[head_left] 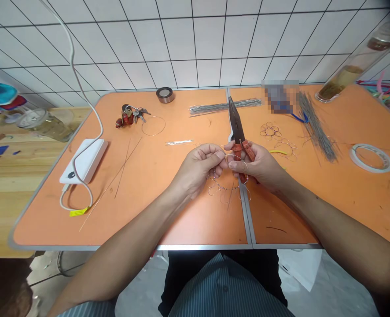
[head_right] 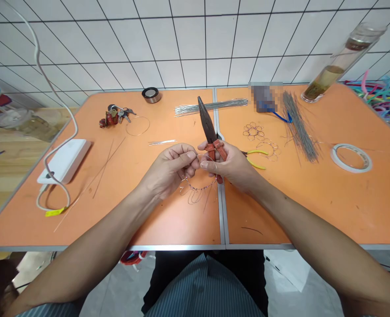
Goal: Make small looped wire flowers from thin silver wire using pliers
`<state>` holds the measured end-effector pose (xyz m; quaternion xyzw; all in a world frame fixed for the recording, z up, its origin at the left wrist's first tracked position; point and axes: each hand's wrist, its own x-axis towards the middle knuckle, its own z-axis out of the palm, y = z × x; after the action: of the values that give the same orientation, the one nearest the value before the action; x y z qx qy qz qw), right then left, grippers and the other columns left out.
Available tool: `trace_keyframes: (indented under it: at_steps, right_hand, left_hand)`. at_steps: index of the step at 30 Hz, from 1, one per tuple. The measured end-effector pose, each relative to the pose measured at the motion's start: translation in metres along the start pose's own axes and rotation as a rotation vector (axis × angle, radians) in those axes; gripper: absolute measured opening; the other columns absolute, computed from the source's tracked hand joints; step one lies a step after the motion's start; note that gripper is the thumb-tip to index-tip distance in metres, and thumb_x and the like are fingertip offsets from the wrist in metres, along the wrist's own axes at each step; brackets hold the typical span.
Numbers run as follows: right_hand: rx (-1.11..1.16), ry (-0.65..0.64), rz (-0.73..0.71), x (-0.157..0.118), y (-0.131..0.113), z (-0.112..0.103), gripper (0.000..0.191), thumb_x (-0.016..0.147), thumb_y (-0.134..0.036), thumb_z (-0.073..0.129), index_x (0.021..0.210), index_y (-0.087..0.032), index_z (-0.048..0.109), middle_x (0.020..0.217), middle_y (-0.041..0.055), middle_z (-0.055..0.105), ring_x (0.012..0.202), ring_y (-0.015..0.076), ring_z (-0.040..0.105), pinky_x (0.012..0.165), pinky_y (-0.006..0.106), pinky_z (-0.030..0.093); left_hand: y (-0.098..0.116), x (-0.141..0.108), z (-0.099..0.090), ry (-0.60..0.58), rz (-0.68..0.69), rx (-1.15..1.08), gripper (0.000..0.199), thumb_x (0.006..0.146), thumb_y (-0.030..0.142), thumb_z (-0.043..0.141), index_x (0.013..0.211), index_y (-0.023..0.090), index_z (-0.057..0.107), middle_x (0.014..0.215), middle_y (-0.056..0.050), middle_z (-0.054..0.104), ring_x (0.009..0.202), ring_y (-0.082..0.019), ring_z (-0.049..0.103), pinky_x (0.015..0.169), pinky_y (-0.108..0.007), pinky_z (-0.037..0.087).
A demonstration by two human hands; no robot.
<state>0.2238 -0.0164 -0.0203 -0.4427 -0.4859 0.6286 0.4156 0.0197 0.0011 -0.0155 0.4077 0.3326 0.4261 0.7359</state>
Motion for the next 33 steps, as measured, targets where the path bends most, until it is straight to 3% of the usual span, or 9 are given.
trace_keyframes:
  at_steps: [6, 11, 18, 25, 33]
  right_hand:
    - [0.009, 0.016, 0.023, -0.0016, -0.0057, 0.004, 0.068, 0.071, -0.043, 0.102, 0.125, -0.023, 0.067, 0.093, -0.0018, 0.068, 0.063, 0.0123, 0.062, 0.046, 0.026, 0.047]
    - [0.008, 0.049, 0.063, -0.0006, -0.0043, 0.0006, 0.066, 0.075, -0.045, 0.1, 0.127, -0.023, 0.066, 0.093, -0.0018, 0.067, 0.063, 0.0128, 0.062, 0.045, 0.027, 0.045]
    - [0.016, 0.015, 0.005, 0.0005, -0.0018, -0.0017, 0.062, 0.078, -0.043, 0.1, 0.125, -0.022, 0.067, 0.092, -0.0013, 0.068, 0.065, 0.0118, 0.061, 0.054, 0.029, 0.049]
    - [0.002, -0.002, 0.025, 0.0003, 0.0001, -0.0038, 0.062, 0.08, -0.045, 0.099, 0.128, -0.023, 0.066, 0.094, -0.0007, 0.068, 0.064, 0.0118, 0.061, 0.051, 0.028, 0.047]
    - [0.009, 0.006, 0.055, -0.0005, -0.0028, -0.0043, 0.067, 0.073, -0.044, 0.103, 0.127, -0.024, 0.068, 0.095, -0.0012, 0.07, 0.064, 0.0131, 0.065, 0.048, 0.026, 0.049]
  left_hand:
    - [0.0004, 0.0012, -0.0023, 0.027, -0.11, -0.06, 0.014, 0.094, 0.019, 0.076, 0.082, 0.015, 0.069, 0.07, -0.002, 0.073, 0.053, -0.008, 0.062, 0.053, -0.019, 0.046]
    - [0.0029, 0.0006, -0.0027, 0.021, -0.105, -0.053, 0.017, 0.098, 0.024, 0.073, 0.084, 0.015, 0.069, 0.073, -0.004, 0.075, 0.056, -0.011, 0.066, 0.054, -0.02, 0.048]
    - [0.0022, 0.0014, -0.0033, 0.045, -0.139, -0.011, 0.02, 0.103, 0.024, 0.068, 0.085, 0.015, 0.07, 0.075, -0.006, 0.077, 0.056, -0.011, 0.068, 0.055, -0.021, 0.052]
    - [0.0034, 0.0024, -0.0025, 0.058, -0.218, -0.035, 0.022, 0.101, 0.023, 0.072, 0.081, 0.015, 0.068, 0.07, -0.005, 0.074, 0.052, -0.01, 0.064, 0.051, -0.02, 0.048]
    - [0.0033, -0.0009, -0.005, 0.04, -0.058, 0.142, 0.023, 0.096, 0.035, 0.079, 0.085, 0.016, 0.071, 0.081, -0.004, 0.077, 0.065, -0.012, 0.071, 0.06, -0.023, 0.059]
